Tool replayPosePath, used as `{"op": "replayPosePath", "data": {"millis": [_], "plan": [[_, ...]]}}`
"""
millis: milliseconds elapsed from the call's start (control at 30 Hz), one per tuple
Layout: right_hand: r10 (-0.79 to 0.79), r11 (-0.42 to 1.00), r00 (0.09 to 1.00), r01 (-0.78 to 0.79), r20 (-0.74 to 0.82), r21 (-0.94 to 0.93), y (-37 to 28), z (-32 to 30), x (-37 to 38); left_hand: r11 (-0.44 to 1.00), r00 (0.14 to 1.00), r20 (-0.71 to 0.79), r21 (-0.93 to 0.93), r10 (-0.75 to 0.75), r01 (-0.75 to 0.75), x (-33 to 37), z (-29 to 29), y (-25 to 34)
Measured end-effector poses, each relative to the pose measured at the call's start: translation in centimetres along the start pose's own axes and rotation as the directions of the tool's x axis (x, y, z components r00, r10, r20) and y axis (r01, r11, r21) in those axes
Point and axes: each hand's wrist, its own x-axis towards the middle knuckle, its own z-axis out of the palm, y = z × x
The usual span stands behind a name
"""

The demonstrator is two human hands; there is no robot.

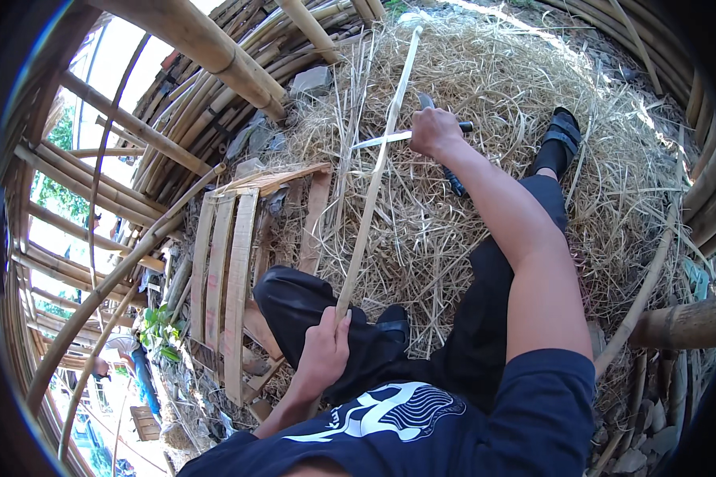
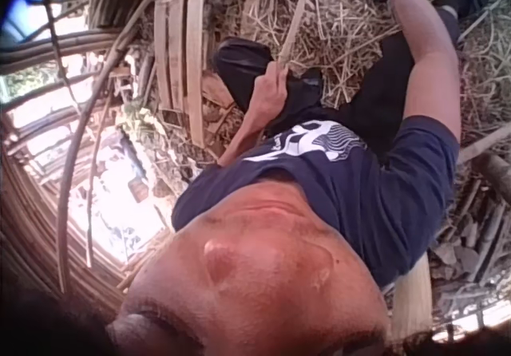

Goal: The person shaves a long bamboo strip by hand with a machete and then with a knife while sitting on a pile of straw.

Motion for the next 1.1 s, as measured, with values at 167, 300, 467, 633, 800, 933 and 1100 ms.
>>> {"op": "replayPosePath", "data": {"millis": [167, 300, 467, 633, 800, 933, 1100], "plan": [[-0.268, 0.963, 0.941, 0.263, 0.207, 0.052, 0.3, 0.9, -0.3, 0.99, 0.989, 0.087, -0.072, -0.117, 0.123, 0.1, -0.8, -1.5], [-0.325, 0.945, 0.889, 0.292, 0.322, 0.146, 1.1, 0.7, 0.7, 0.985, 0.983, 0.11, -0.065, -0.15, 0.158, 0.3, -0.9, -1.9], [-0.16, 0.985, 0.982, 0.165, 0.104, -0.041, 1.5, 0.9, 0.2, 0.996, 0.992, 0.099, -0.027, -0.081, 0.084, 0.2, -0.6, -0.8], [-0.045, 0.997, 0.997, 0.048, 0.058, -0.054, 1.7, 0.9, 0.5, 0.998, 0.996, 0.067, -0.001, -0.055, 0.055, 0.1, 0.0, 0.4], [-0.059, 0.994, 0.996, 0.065, 0.073, -0.087, 2.2, 3.6, 1.8, 0.997, 0.995, 0.067, 0.03, -0.074, 0.072, -0.1, 0.3, 1.2], [-0.085, 0.977, 0.969, 0.127, 0.232, -0.17, 5.7, 3.1, 1.6, 0.996, 0.985, 0.148, 0.007, -0.089, 0.089, -5.2, 0.6, -0.9], [0.034, 0.998, 0.997, -0.03, 0.075, -0.051, 5.3, 2.1, 1.7, 0.986, 0.97, 0.19, -0.033, -0.154, 0.163, -1.2, -1.8, -1.2]]}}
